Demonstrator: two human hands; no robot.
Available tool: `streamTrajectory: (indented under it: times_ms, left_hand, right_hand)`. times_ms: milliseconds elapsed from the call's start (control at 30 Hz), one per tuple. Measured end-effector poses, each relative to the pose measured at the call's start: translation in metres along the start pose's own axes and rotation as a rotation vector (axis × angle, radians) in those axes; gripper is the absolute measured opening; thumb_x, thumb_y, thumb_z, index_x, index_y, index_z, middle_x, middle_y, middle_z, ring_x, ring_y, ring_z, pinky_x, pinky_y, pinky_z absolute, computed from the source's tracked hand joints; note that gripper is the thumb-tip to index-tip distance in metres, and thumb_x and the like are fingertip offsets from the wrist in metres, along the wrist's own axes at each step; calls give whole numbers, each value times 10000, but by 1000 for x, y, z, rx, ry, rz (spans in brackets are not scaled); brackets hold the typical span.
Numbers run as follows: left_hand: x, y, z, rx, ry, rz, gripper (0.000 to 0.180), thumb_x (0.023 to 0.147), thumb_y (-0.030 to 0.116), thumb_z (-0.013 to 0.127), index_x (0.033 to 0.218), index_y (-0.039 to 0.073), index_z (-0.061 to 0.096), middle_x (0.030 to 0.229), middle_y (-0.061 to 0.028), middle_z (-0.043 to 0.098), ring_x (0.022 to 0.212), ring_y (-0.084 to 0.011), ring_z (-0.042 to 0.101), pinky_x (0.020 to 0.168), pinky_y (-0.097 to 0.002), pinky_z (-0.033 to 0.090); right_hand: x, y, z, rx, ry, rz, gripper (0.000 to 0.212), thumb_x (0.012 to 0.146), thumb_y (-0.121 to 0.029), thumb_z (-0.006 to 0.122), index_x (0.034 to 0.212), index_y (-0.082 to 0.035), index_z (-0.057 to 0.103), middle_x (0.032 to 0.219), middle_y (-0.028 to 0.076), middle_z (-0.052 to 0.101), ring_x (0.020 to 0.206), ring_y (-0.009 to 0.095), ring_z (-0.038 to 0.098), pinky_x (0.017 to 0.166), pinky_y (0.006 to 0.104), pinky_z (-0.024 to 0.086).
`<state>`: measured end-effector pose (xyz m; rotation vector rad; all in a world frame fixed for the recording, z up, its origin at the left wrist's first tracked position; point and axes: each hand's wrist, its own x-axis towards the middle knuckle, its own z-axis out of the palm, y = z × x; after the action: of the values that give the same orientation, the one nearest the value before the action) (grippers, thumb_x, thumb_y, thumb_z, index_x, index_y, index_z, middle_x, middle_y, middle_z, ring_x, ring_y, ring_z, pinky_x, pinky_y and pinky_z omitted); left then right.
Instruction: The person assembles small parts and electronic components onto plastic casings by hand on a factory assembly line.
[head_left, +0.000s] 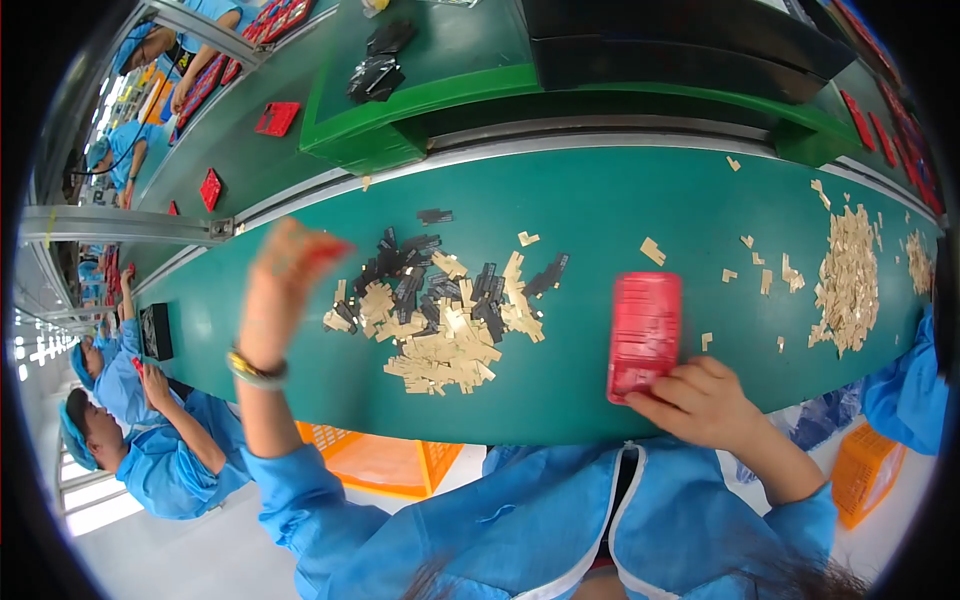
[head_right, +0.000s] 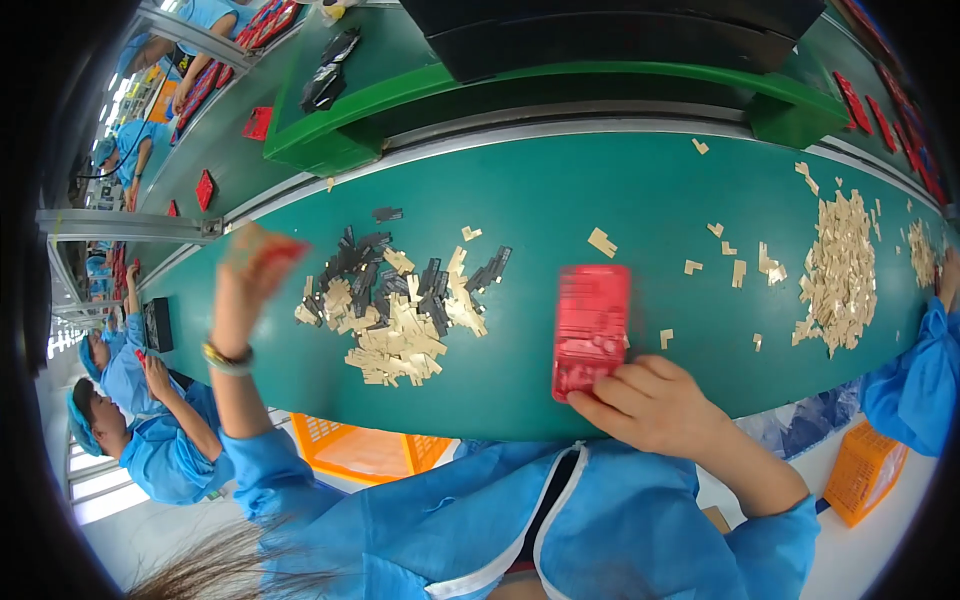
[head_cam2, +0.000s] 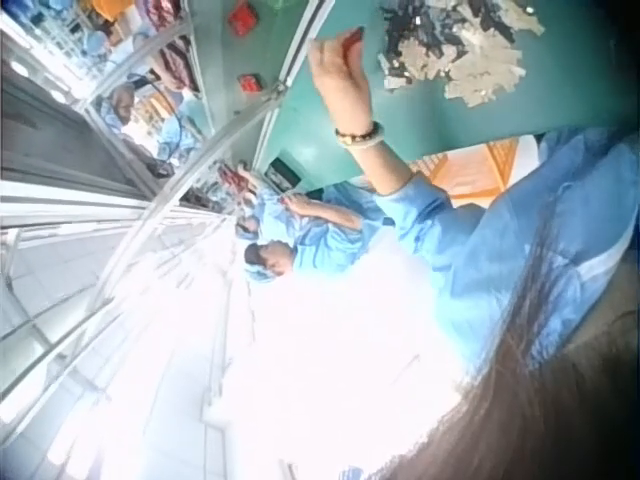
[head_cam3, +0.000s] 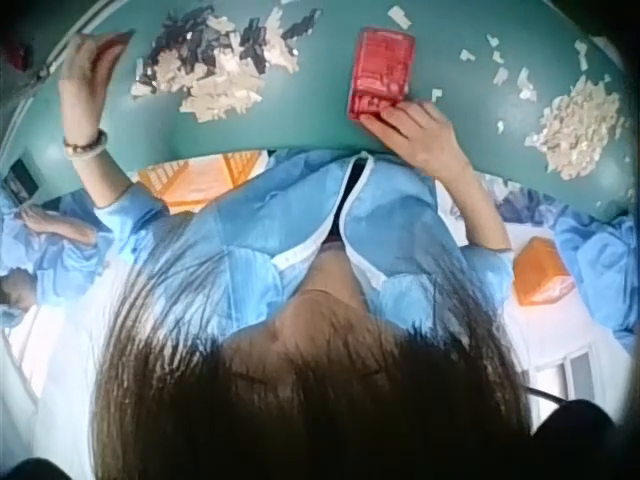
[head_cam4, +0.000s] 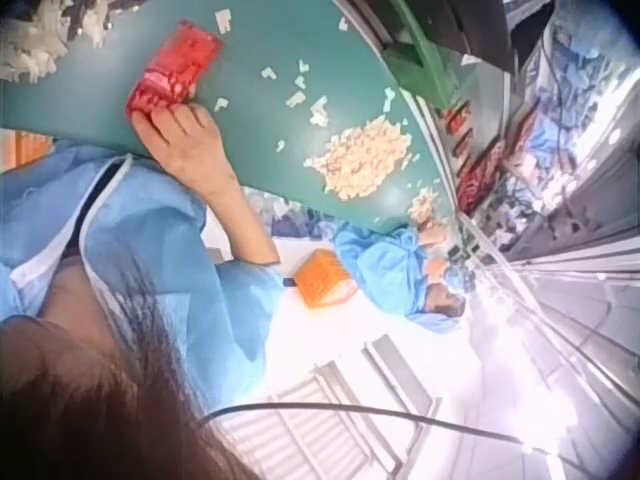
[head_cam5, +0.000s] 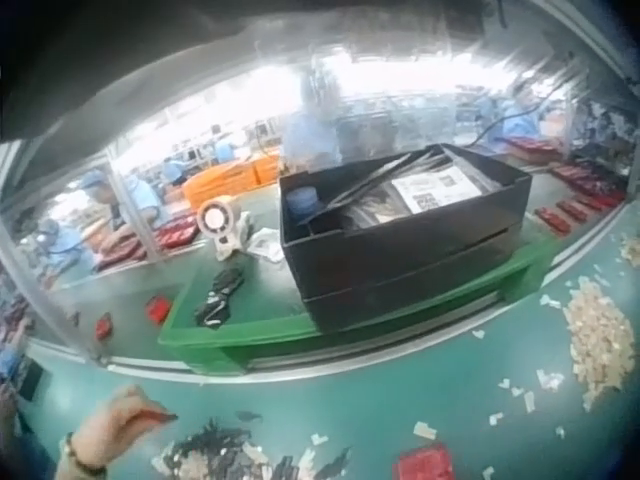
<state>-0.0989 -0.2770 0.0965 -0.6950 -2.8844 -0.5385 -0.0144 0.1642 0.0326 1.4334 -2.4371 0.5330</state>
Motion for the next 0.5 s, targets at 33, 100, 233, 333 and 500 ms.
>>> streamTrajectory:
  times_ms: [33,100,233,333,500]
  left_hand:
    - [12,-33,-13,122,63,83,207,775,-21,658,979,12,648,849,-100,547,796,-268,564,690,-333,460]
    - [35,-87,-38,457,192,22,188,812,-7,625,994,30,655,892,-109,566,825,-297,573,723,-356,461]
    - [23,-189,-47,747,175,-188,234,875,130,612,1097,63,639,1053,-129,606,978,-338,592,814,-417,486]
    - [30,-155,-16,723,162,-326,215,867,202,638,1022,54,644,1001,-127,627,925,-333,626,753,-417,519]
    - [8,27,41,125,126,32,153,777,2,637,928,20,645,946,-138,640,886,-317,621,756,-388,512]
  right_hand:
    - [2,-2,7,89,-57,27,337,679,-184,751,1005,-147,672,859,-5,565,766,155,572,693,308,468]
    - [9,0,6,256,-82,78,283,717,-157,719,997,-145,678,877,2,576,782,147,579,722,299,462]
    - [65,26,21,224,37,105,208,769,-116,669,977,-113,665,921,34,581,829,171,582,722,323,468]
    - [108,52,51,196,45,156,147,780,-78,625,926,-72,639,957,61,554,891,209,577,743,347,484]
    - [128,67,58,127,-251,141,117,802,-56,665,863,-71,566,970,71,533,925,241,580,756,355,484]
